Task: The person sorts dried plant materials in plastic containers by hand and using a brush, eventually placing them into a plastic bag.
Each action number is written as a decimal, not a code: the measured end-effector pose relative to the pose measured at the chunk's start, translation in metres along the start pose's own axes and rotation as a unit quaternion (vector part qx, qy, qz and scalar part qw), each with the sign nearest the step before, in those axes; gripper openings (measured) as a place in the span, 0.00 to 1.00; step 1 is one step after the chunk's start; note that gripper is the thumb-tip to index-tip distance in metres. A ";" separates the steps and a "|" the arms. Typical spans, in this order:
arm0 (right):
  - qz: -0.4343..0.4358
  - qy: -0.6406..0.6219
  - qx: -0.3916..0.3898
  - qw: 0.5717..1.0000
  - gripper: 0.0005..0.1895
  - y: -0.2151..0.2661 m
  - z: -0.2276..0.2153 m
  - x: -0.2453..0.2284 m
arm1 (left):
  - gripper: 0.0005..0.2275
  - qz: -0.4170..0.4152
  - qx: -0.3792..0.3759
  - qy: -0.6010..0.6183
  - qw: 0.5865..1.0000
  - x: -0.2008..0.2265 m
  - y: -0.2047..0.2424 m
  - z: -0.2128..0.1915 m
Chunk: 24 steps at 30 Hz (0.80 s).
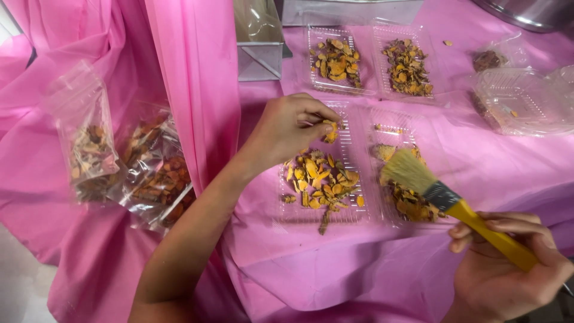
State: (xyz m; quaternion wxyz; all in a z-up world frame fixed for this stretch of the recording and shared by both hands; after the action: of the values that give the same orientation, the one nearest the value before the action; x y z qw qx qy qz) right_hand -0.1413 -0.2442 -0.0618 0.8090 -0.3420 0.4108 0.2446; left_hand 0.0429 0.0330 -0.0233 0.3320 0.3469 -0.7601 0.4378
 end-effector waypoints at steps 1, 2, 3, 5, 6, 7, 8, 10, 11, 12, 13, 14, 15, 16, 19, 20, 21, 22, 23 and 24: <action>0.000 -0.002 0.001 1.000 0.20 -0.001 0.005 0.003 | 0.07 0.001 -0.001 -0.002 1.000 0.005 0.000 0.000; -0.018 0.003 -0.057 0.998 0.20 -0.002 0.016 0.005 | 0.08 -0.030 0.004 0.022 0.999 0.006 0.001 0.000; -0.035 0.009 -0.114 0.993 0.21 0.000 0.027 0.006 | 0.08 -0.064 0.008 0.046 0.997 0.006 0.003 0.000; -0.041 0.005 -0.118 0.992 0.21 0.002 0.040 0.014 | 0.09 -0.066 0.011 0.081 0.994 0.004 0.003 0.001; -0.050 0.001 -0.123 0.991 0.20 0.004 0.047 0.017 | 0.09 -0.067 0.015 0.118 0.991 0.003 0.003 0.002; -0.049 0.000 -0.122 0.991 0.20 0.004 0.050 0.019 | 0.09 -0.067 0.015 0.118 0.991 0.007 0.003 0.001; -0.026 -0.007 -0.160 0.987 0.21 0.006 0.057 0.022 | 0.08 -0.088 0.010 0.104 0.991 0.009 0.004 0.001; -0.002 -0.015 -0.197 0.980 0.22 0.007 0.066 0.027 | 0.08 -0.109 0.004 0.091 0.990 0.009 0.004 0.001; -0.015 -0.011 -0.152 0.988 0.21 0.006 0.064 0.026 | 0.10 -0.097 0.003 0.096 0.991 0.009 0.003 0.002; -0.028 -0.006 -0.106 0.994 0.20 0.004 0.062 0.026 | 0.12 -0.084 0.001 0.101 0.991 0.008 0.003 0.003; -0.027 -0.005 -0.105 0.994 0.20 0.005 0.062 0.025 | 0.12 -0.085 0.001 0.101 0.991 0.007 0.003 0.004; -0.022 0.010 -0.114 0.993 0.21 0.007 0.062 0.025 | 0.11 -0.062 0.011 0.099 0.993 0.008 0.003 0.003; -0.018 0.025 -0.123 0.992 0.22 0.008 0.062 0.025 | 0.10 -0.038 0.022 0.098 0.994 0.010 0.003 0.003; -0.018 0.026 -0.122 0.992 0.22 0.008 0.064 0.026 | 0.10 -0.039 0.021 0.099 0.994 0.011 0.003 0.004; -0.020 0.012 -0.110 0.994 0.22 0.008 0.067 0.027 | 0.13 -0.059 0.003 0.073 0.996 0.011 0.005 0.007; -0.024 -0.010 -0.069 0.997 0.20 0.005 0.064 0.026 | 0.13 -0.055 0.009 0.076 0.996 0.011 0.005 0.007; -0.027 -0.031 -0.029 0.999 0.18 0.002 0.062 0.026 | 0.13 -0.051 0.015 0.079 0.995 0.011 0.005 0.007; -0.026 -0.030 -0.028 0.999 0.18 0.003 0.058 0.030 | 0.13 -0.052 0.014 0.079 0.995 0.012 0.006 0.006; -0.051 -0.027 -0.035 0.998 0.18 0.003 0.055 0.031 | 0.12 -0.046 0.017 0.089 0.995 0.014 0.006 0.005; -0.076 -0.025 -0.043 0.996 0.18 0.004 0.052 0.032 | 0.12 -0.039 0.019 0.099 0.994 0.016 0.006 0.004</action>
State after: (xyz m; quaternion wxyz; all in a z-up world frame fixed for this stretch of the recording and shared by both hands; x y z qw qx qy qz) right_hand -0.1002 -0.1984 -0.0675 0.8197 -0.4001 0.3528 0.2085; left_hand 0.0287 0.0281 -0.0147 0.4156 0.3376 -0.7011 0.4708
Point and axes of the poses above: each hand's wrist, its own y-axis away from the middle knuckle, its own z-axis out of the palm, x = y × z, the point moved 5 cm from there along -y, towards the middle knuckle, and after that the axes turned 2 degrees about -y, right-handed, at the moved point
